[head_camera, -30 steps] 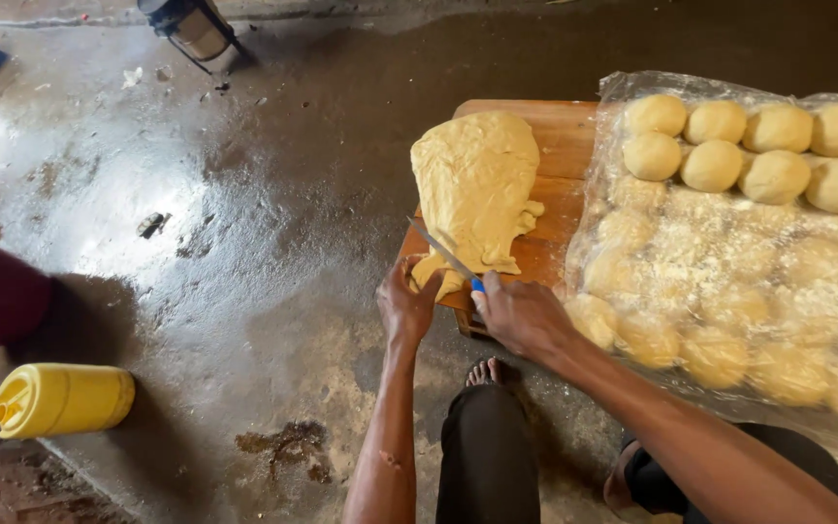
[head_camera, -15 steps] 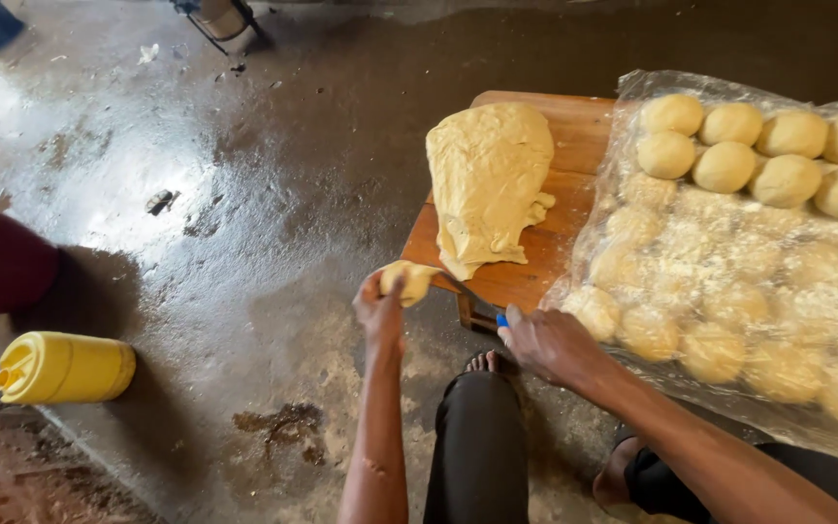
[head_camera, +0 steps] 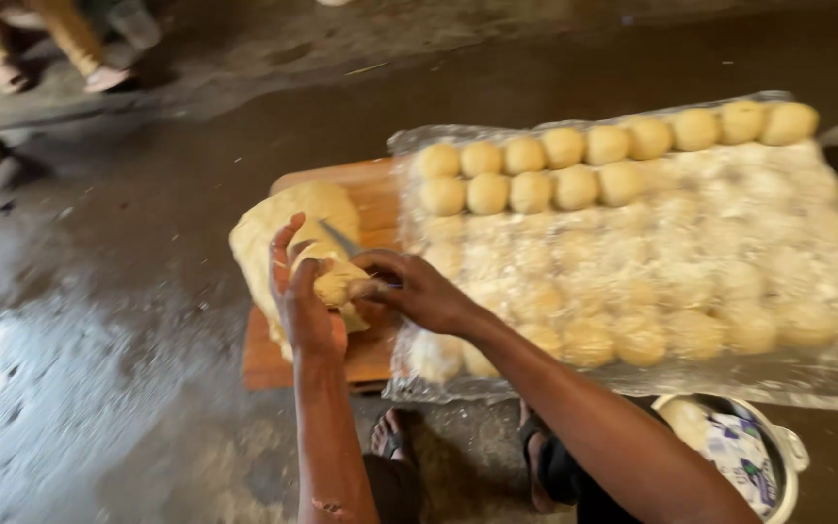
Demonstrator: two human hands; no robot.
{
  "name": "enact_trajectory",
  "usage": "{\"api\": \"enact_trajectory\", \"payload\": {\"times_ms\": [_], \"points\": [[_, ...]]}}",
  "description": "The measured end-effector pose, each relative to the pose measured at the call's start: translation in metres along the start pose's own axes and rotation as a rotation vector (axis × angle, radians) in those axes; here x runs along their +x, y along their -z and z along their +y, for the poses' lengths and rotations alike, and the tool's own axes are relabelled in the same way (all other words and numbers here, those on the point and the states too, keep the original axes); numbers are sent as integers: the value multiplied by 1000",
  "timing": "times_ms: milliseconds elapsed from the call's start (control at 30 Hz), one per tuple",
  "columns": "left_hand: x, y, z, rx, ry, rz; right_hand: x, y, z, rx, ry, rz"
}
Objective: Cutting portions of dough from a large mass and rolling them into small balls
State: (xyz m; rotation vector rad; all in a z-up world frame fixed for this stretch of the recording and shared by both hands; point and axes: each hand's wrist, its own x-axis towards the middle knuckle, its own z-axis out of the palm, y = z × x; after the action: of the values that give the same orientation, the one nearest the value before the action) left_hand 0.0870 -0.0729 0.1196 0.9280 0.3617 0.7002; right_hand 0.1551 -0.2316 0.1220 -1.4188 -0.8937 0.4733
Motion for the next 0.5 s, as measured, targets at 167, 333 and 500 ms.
{"api": "enact_trajectory", "payload": {"times_ms": [167, 333, 500], "points": [[-11, -42, -28, 6, 38, -111, -6, 19, 4, 33, -174, 313], [-29, -64, -41, 241, 11, -310, -1, 64, 43, -312, -314, 484], [-11, -64, -68, 478, -138, -202, -13, 51, 21, -541, -99, 511]]}}
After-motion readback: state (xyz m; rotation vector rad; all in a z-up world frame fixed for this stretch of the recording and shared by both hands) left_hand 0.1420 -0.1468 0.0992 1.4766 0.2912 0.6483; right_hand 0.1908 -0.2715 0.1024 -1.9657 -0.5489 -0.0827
